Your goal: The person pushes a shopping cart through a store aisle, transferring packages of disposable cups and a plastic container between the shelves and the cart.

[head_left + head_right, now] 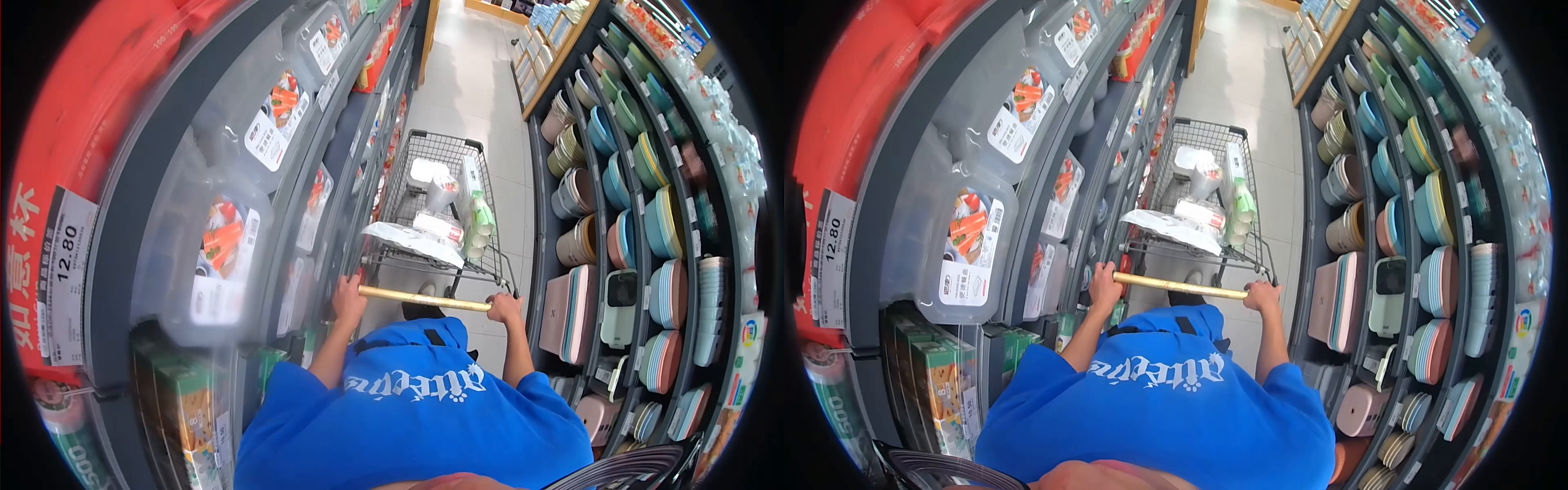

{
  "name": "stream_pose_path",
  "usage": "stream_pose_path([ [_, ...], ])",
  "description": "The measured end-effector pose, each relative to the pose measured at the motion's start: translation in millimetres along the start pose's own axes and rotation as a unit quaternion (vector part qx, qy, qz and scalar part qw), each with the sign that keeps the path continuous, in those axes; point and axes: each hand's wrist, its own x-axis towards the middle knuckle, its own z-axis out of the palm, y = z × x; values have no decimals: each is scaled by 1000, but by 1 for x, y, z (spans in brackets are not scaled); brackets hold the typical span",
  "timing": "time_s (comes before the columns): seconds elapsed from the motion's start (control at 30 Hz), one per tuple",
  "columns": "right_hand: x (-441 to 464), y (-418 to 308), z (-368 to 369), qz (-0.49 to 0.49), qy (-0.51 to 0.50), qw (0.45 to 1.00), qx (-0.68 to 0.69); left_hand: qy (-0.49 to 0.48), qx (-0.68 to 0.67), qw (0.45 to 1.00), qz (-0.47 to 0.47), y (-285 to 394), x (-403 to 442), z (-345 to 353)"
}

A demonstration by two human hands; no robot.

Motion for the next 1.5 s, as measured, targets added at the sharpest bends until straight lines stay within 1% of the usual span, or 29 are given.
stream_pose_path([
  [0.17,29,1,-24,-1,-100,995,-30,0,20,1000,-12,5,19,6],
  [0.27,51,2,-30,3,-120,992,-37,-3,15,1000,-22,6,34,11],
  [0.43,70,-1,-51,-4,-66,998,-19,-4,0,999,-33,15,61,18],
  [0.57,101,0,-63,-23,-18,999,-27,9,-4,998,-65,24,87,29],
  [0.7,143,-1,-79,-38,-26,998,-50,-13,14,996,-90,26,117,43],
  [0.8,173,0,-89,-49,11,998,-47,-26,3,995,-98,24,143,55],
  [0.87,190,0,-99,-56,30,997,-40,-13,9,994,-111,33,156,61],
  [0.93,202,2,-106,-54,21,997,-52,4,18,994,-111,40,167,67],
  [1.03,214,16,-117,-66,33,996,-46,19,34,997,-73,51,176,74],
  [1.07,223,13,-115,-65,38,996,-50,-5,48,995,-93,44,183,83],
  [1.17,230,27,-119,-77,49,995,-50,-3,37,995,-94,62,184,81],
  [1.27,237,33,-119,-92,50,993,-60,-35,36,992,-114,74,191,75],
  [1.3,245,27,-113,-96,45,992,-70,-49,32,991,-123,58,196,81],
  [1.33,243,28,-120,-113,16,991,-65,-102,21,988,-116,51,201,77],
  [1.37,239,30,-129,-133,1,990,-44,-101,-13,986,-131,46,207,74],
  [1.4,235,30,-138,-152,-16,988,-24,-100,-46,983,-145,49,220,55],
  [1.43,235,33,-143,-171,-32,985,-3,-14,-92,986,-136,80,236,16],
  [1.47,237,37,-146,-183,-40,982,20,94,-134,985,-55,92,255,-9],
  [1.5,238,40,-147,-189,4,980,69,153,-169,973,-39,135,271,-62],
])
